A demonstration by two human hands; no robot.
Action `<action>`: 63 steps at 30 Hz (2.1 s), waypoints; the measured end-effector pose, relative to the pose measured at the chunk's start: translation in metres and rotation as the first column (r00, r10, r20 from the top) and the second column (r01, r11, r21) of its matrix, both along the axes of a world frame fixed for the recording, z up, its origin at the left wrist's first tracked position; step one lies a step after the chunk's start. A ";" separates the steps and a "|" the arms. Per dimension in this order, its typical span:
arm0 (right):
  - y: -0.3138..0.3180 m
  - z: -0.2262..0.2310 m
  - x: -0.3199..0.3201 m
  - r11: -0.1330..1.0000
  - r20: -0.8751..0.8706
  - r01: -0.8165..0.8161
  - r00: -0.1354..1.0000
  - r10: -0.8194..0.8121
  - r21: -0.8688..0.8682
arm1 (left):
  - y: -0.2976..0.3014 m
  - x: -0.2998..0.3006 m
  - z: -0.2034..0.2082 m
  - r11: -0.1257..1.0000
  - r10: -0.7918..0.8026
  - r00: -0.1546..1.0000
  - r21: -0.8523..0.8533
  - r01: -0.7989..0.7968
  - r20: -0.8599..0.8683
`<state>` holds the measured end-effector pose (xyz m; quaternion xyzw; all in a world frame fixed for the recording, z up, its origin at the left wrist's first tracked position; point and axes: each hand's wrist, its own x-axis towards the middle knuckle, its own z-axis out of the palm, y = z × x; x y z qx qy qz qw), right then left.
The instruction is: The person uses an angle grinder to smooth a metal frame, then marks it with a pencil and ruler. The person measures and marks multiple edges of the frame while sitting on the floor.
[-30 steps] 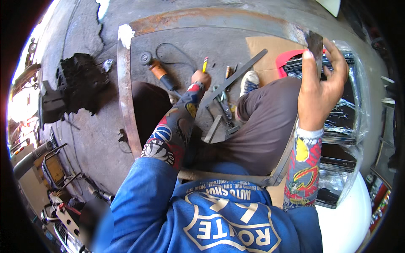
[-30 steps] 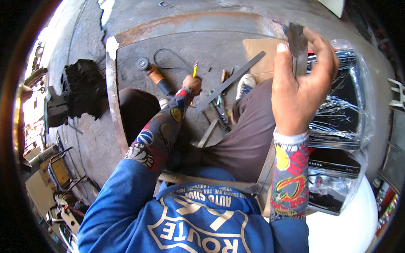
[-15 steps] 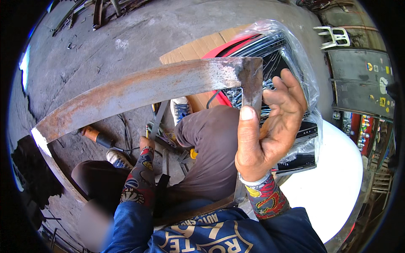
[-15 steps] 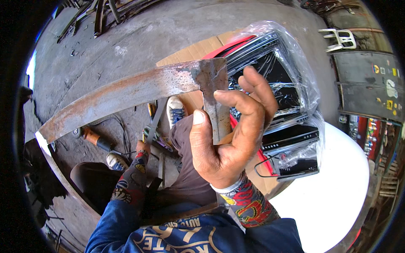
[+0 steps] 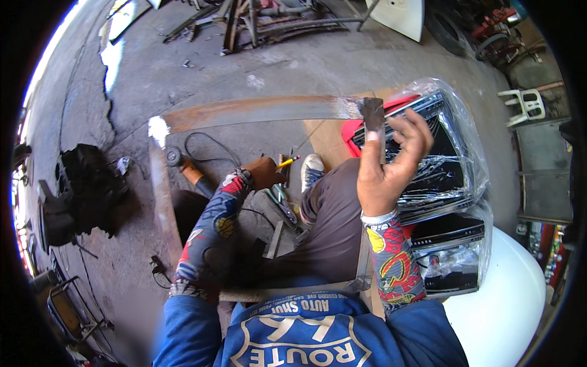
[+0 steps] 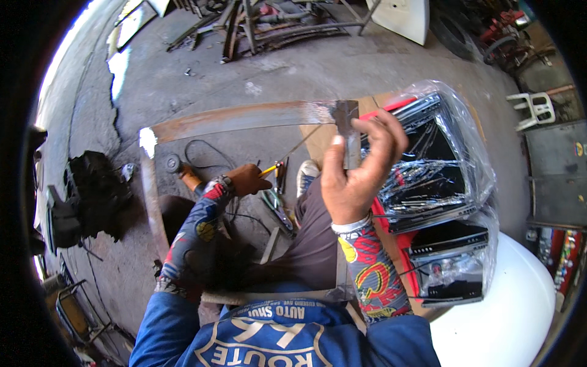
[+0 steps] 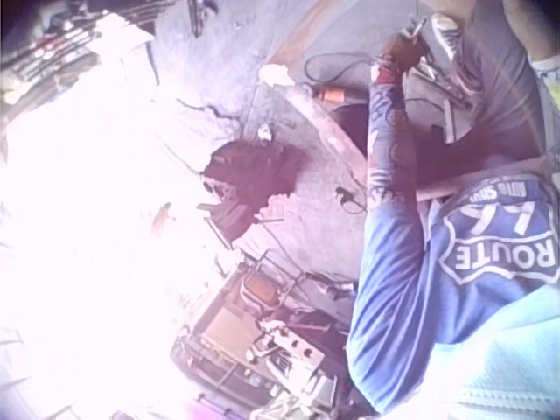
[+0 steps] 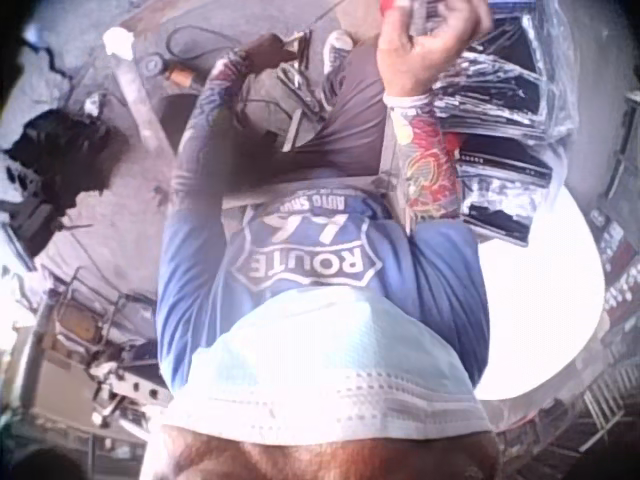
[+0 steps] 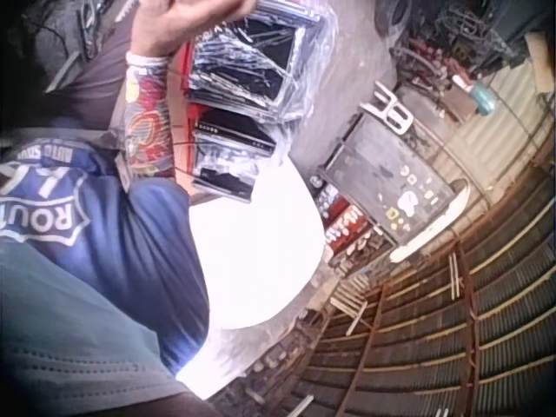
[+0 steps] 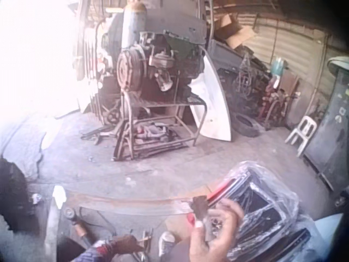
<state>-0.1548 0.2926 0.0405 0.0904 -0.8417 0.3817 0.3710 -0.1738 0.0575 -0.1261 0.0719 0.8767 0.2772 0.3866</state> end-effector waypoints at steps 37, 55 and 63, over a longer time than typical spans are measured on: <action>-0.059 0.037 0.075 0.880 -0.148 -0.459 0.869 0.473 0.119 | -0.161 0.371 0.303 0.532 0.790 0.612 0.535 -0.656 -0.034; -0.055 0.055 0.135 0.461 0.268 -0.498 0.411 0.871 -0.735 | -0.017 0.214 0.226 0.800 0.501 0.707 0.579 -0.159 -0.499; 0.060 0.062 0.094 0.501 0.282 -0.188 0.639 0.716 -0.845 | -0.044 0.193 0.210 0.541 0.832 0.327 0.788 -0.294 -0.449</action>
